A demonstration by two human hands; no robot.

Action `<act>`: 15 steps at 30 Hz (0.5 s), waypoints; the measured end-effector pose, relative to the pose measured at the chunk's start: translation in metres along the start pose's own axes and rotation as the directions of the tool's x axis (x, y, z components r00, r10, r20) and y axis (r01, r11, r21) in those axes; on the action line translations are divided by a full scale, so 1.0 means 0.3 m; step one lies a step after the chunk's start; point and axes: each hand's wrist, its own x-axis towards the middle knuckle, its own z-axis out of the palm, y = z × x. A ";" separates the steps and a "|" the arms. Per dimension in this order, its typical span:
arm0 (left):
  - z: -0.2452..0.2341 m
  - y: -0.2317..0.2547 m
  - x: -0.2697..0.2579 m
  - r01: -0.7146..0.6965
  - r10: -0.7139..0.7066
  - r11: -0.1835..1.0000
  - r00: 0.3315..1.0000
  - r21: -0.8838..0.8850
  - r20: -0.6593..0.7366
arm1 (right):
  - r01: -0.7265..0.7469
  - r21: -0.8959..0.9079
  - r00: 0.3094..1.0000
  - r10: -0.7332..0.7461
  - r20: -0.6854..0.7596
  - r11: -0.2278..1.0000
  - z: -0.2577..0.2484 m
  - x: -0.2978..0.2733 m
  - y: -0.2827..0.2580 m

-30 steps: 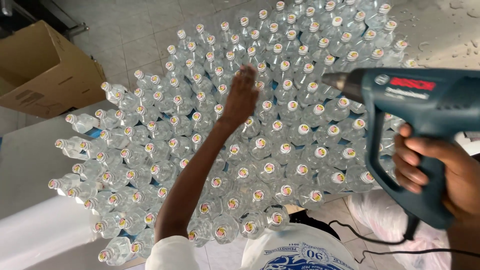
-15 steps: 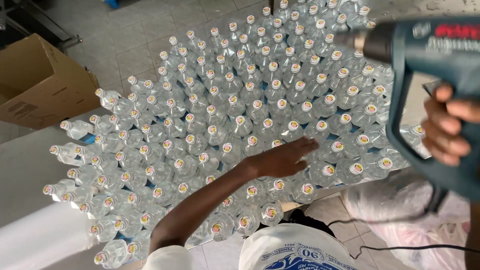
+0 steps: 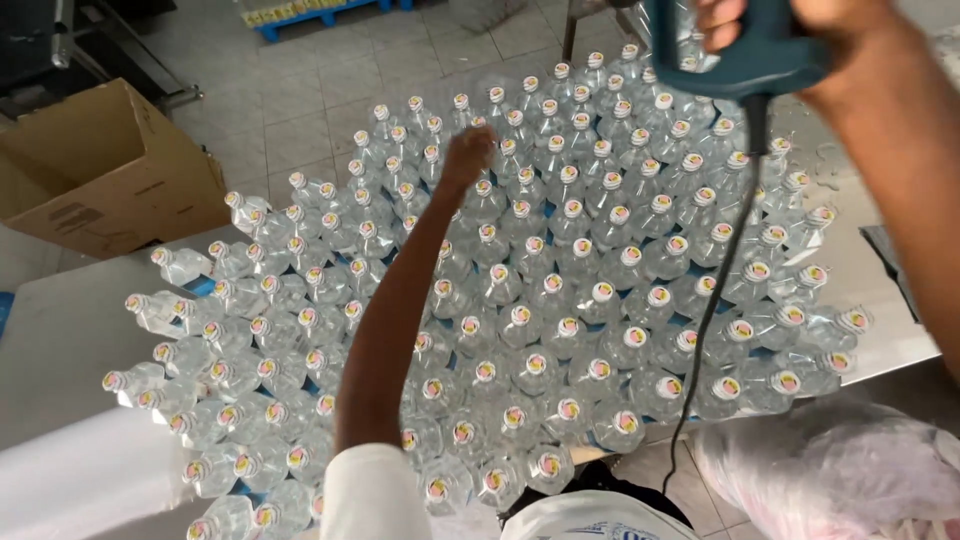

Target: Using a heat gun to shrink-wrap plastic seals on water bottle caps and inspecting the finished product.

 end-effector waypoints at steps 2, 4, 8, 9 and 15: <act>0.006 0.280 0.001 0.266 -0.367 0.911 0.872 -0.316 -0.323 | 0.022 -0.053 0.985 -0.031 -0.169 0.998 0.226 -0.011 0.066; 0.007 0.242 0.091 0.251 -0.320 0.941 0.879 -0.229 -0.352 | -0.011 -0.058 0.976 -0.002 -0.218 0.998 0.265 0.045 0.143; 0.063 0.058 0.254 0.191 -0.191 0.981 0.924 -0.033 -0.331 | -0.092 -0.041 0.953 0.075 -0.293 0.995 0.234 0.135 0.294; 0.079 0.011 0.275 0.204 -0.206 0.978 0.923 -0.039 -0.325 | -0.103 -0.034 0.949 0.088 -0.302 0.994 0.194 0.164 0.330; 0.131 -0.134 0.325 0.180 -0.133 0.981 0.904 0.079 -0.405 | -0.126 0.107 0.920 0.156 -0.359 0.986 0.073 0.273 0.458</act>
